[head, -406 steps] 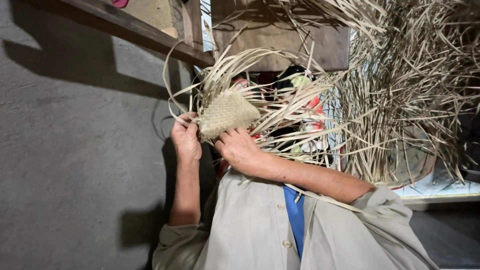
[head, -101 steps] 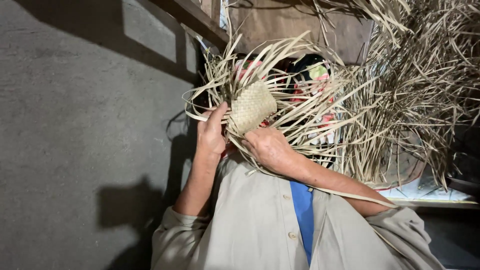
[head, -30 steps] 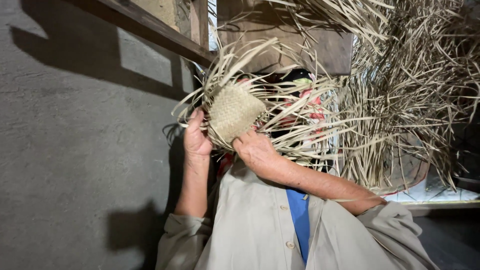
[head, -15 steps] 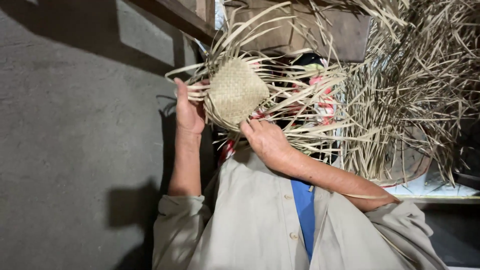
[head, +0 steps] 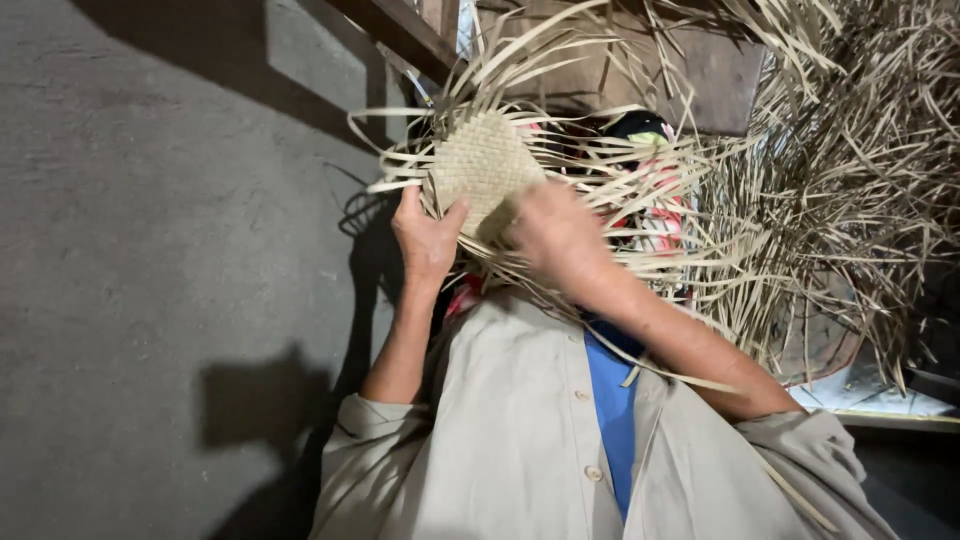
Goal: Weaving dried leaf strands together to create a patterned object, likely a mat or basket
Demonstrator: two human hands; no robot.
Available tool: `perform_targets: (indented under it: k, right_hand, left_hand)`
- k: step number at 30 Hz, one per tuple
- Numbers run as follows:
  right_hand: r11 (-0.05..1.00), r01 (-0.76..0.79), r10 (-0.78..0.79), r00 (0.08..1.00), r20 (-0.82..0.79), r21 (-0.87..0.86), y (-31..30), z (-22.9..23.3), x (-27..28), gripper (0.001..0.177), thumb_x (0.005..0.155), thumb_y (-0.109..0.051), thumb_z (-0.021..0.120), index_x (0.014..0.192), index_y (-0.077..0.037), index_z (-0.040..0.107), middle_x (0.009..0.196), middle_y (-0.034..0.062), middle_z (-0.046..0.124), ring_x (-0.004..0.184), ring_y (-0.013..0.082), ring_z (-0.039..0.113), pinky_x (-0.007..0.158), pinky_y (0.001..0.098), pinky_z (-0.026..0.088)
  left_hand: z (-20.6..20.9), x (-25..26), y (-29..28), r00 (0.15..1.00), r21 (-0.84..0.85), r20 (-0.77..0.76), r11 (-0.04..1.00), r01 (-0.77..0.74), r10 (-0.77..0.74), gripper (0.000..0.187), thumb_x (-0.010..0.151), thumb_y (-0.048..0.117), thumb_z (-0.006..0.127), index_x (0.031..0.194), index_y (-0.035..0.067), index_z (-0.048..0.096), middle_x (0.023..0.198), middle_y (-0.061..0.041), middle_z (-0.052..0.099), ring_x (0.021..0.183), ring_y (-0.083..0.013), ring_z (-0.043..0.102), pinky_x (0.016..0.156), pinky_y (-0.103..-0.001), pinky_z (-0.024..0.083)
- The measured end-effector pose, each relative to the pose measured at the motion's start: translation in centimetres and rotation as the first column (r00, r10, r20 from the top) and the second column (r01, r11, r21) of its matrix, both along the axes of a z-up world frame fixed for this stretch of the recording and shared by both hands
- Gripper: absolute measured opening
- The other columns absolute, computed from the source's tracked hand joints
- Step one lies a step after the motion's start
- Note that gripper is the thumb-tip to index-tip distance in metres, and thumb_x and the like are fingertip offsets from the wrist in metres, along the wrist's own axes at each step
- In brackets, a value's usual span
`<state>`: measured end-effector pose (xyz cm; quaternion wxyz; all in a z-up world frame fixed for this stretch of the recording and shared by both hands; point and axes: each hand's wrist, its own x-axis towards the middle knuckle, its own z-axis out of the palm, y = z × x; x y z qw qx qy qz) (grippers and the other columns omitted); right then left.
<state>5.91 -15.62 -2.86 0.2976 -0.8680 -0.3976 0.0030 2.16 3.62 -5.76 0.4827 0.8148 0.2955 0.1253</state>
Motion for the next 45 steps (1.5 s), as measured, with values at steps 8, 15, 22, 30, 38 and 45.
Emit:
perform_targets:
  k: [8, 15, 22, 30, 38, 45]
  right_hand:
    - [0.879, 0.311, -0.315, 0.948, 0.05, -0.362, -4.2, -1.8, 2.0, 0.055, 0.077, -0.03, 0.073, 0.122, -0.011, 0.05, 0.108, 0.012, 0.056, 0.098, 0.0307, 0.058, 0.076, 0.0434, 0.047]
    - [0.898, 0.286, -0.29, 0.956, 0.04, -0.335, -8.0, -5.2, 0.8, 0.028, 0.082, -0.023, 0.064, 0.108, -0.013, 0.06, 0.099, 0.0118, 0.061, 0.09, 0.0312, 0.062, 0.074, 0.0435, 0.05]
    - [0.966, 0.255, -0.248, 0.961, -0.123, 0.05, -4.6, 4.4, 0.2, 0.028, 0.09, -0.023, 0.062, 0.112, -0.006, 0.06, 0.103, 0.0144, 0.058, 0.098, 0.0339, 0.059, 0.085, 0.0418, 0.045]
    - [0.91, 0.325, -0.006, 0.632, -0.775, 0.258, -0.7, 7.3, -0.9, 0.023, 0.093, -0.027, 0.057, 0.079, -0.012, 0.066, 0.062, 0.0013, 0.061, 0.067, 0.008, 0.052, 0.067, 0.032, 0.048]
    - [0.882, 0.388, -0.024, 0.603, -0.798, 0.267, -2.1, 5.7, 0.0, 0.021, 0.095, -0.019, 0.055, 0.084, -0.007, 0.068, 0.065, 0.0078, 0.065, 0.065, 0.0112, 0.052, 0.069, 0.0311, 0.048]
    - [0.848, 0.424, 0.075, 0.499, -0.864, 0.319, -1.2, 7.7, -0.1, 0.021, 0.096, -0.023, 0.053, 0.083, -0.011, 0.064, 0.064, -0.0017, 0.061, 0.062, 0.0065, 0.05, 0.065, 0.0224, 0.046]
  left_hand:
    - [5.1, 0.2, -0.4, 0.965, -0.422, 0.236, 0.883, 0.206, -0.112, 0.047, 0.1, 0.042, 0.037, 0.117, 0.005, 0.06, 0.114, -0.008, 0.063, 0.106, -0.0122, 0.053, 0.096, -0.036, 0.046]
    - [5.1, -0.2, -1.0, 0.942, -0.635, 0.33, 0.722, 0.273, -0.066, 0.062, 0.101, 0.043, 0.026, 0.093, -0.001, 0.069, 0.078, -0.007, 0.065, 0.076, -0.0132, 0.06, 0.08, -0.031, 0.053]
    - [4.2, -1.0, -0.4, 0.898, -0.371, 0.262, 0.822, 0.432, -0.353, 0.033, 0.097, 0.028, 0.048, 0.096, 0.003, 0.069, 0.088, -0.009, 0.068, 0.09, -0.0139, 0.058, 0.089, -0.034, 0.047]
    - [3.4, -1.6, -0.1, 0.841, -0.285, 0.278, 0.796, 0.533, -0.464, 0.019, 0.091, 0.015, 0.057, 0.1, 0.004, 0.071, 0.092, -0.006, 0.07, 0.094, -0.0131, 0.061, 0.096, -0.037, 0.045]
    - [6.5, -0.7, -1.0, 0.733, -0.195, 0.459, 0.747, 0.635, -0.502, 0.009, 0.089, 0.002, 0.061, 0.093, -0.004, 0.067, 0.091, -0.013, 0.067, 0.095, -0.0219, 0.063, 0.089, -0.04, 0.048]
    - [7.8, 0.0, -1.4, 0.717, -0.177, 0.462, 0.738, 0.651, -0.522, 0.009, 0.089, -0.001, 0.06, 0.095, -0.005, 0.065, 0.093, -0.014, 0.066, 0.094, -0.0241, 0.063, 0.089, -0.04, 0.049]
